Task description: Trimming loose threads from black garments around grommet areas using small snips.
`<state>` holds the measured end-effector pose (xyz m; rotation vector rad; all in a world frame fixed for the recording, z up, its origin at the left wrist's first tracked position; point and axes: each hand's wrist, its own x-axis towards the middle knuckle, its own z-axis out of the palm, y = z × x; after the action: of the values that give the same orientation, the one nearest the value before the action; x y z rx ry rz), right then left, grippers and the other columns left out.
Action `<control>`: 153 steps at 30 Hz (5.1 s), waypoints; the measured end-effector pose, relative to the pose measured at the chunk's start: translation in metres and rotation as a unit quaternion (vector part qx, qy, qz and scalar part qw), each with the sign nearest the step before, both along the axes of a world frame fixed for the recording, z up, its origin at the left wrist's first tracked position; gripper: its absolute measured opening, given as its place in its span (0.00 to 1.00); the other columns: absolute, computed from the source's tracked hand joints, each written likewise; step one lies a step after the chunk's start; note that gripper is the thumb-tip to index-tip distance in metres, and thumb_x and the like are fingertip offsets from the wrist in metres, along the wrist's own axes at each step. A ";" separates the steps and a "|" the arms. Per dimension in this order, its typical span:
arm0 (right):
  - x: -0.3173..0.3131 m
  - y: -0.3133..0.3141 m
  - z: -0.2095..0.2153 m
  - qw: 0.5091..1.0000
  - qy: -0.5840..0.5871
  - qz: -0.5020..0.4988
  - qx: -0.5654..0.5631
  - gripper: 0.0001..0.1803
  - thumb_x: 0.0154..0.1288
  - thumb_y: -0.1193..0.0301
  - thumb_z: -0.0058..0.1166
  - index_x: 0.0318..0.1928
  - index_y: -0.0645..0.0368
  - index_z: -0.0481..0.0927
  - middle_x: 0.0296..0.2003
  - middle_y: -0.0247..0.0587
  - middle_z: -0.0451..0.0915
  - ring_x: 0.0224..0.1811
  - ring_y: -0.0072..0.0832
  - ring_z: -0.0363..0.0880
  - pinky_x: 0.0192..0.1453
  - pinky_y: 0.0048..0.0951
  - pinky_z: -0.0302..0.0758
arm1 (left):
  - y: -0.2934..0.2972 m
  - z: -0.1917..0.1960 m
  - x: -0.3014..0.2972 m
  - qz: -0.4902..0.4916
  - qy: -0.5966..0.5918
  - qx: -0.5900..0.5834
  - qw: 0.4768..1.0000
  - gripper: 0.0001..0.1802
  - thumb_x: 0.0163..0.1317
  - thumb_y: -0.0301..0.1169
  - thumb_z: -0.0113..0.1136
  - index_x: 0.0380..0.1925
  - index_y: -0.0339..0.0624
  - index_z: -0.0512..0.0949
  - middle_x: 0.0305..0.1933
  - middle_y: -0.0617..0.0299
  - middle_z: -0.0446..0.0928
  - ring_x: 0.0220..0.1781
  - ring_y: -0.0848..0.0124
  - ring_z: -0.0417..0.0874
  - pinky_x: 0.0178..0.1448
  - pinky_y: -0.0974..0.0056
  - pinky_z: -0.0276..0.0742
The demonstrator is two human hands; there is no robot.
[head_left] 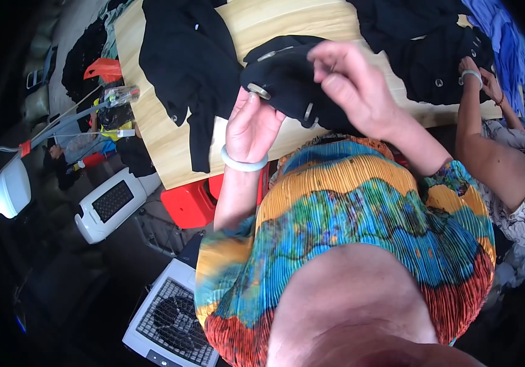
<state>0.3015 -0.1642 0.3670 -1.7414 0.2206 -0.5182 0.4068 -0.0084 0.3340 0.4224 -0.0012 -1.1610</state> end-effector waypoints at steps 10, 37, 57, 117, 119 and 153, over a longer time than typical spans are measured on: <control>0.009 0.006 0.003 0.990 -0.010 0.014 -0.142 0.13 0.47 0.75 0.55 0.37 0.56 0.75 0.25 0.35 0.74 0.24 0.27 0.74 0.26 0.22 0.72 | -0.004 0.005 -0.007 -0.010 -0.078 0.018 0.997 0.20 0.60 0.31 0.46 0.52 0.41 0.62 0.54 0.54 0.64 0.57 0.60 0.64 0.59 0.55 0.61; -0.008 0.014 0.001 0.995 0.086 0.038 0.022 0.10 0.57 0.70 0.50 0.38 0.61 0.68 0.19 0.34 0.72 0.20 0.20 0.71 0.25 0.20 0.66 | -0.006 -0.001 -0.010 0.021 -0.079 0.029 0.996 0.23 0.60 0.38 0.46 0.54 0.45 0.60 0.57 0.59 0.61 0.59 0.63 0.61 0.60 0.58 0.59; 0.001 0.018 -0.002 0.996 0.076 0.019 0.040 0.08 0.55 0.71 0.52 0.33 0.62 0.71 0.16 0.34 0.70 0.17 0.18 0.67 0.22 0.18 0.64 | -0.002 -0.012 -0.010 -0.010 -0.105 0.006 0.994 0.18 0.59 0.35 0.48 0.50 0.50 0.66 0.54 0.60 0.66 0.57 0.63 0.64 0.60 0.55 0.58; 0.034 -0.007 -0.039 0.986 0.016 0.146 -0.081 0.14 0.51 0.76 0.54 0.41 0.60 0.76 0.42 0.38 0.73 0.38 0.25 0.75 0.38 0.23 0.72 | 0.004 -0.006 0.014 -0.076 -0.028 0.103 0.991 0.16 0.59 0.25 0.44 0.48 0.36 0.66 0.48 0.60 0.70 0.51 0.70 0.70 0.57 0.65 0.63; 0.034 -0.008 -0.039 0.984 0.012 0.145 -0.099 0.12 0.50 0.75 0.55 0.38 0.58 0.77 0.41 0.38 0.74 0.37 0.26 0.75 0.36 0.24 0.73 | 0.005 -0.010 0.015 -0.081 -0.032 0.122 0.989 0.15 0.59 0.25 0.44 0.47 0.36 0.67 0.46 0.60 0.71 0.50 0.72 0.70 0.55 0.66 0.64; -0.002 0.005 -0.013 0.989 0.104 0.096 0.046 0.10 0.54 0.70 0.54 0.34 0.62 0.70 0.17 0.33 0.70 0.19 0.18 0.68 0.23 0.19 0.64 | 0.001 -0.003 0.003 0.035 -0.205 0.064 0.976 0.19 0.55 0.23 0.53 0.48 0.39 0.67 0.47 0.60 0.70 0.50 0.69 0.70 0.58 0.60 0.61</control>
<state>0.2992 -0.1590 0.3537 -1.7056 0.2171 -0.1840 0.4099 -0.0078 0.3314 0.7650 -0.2712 -0.9903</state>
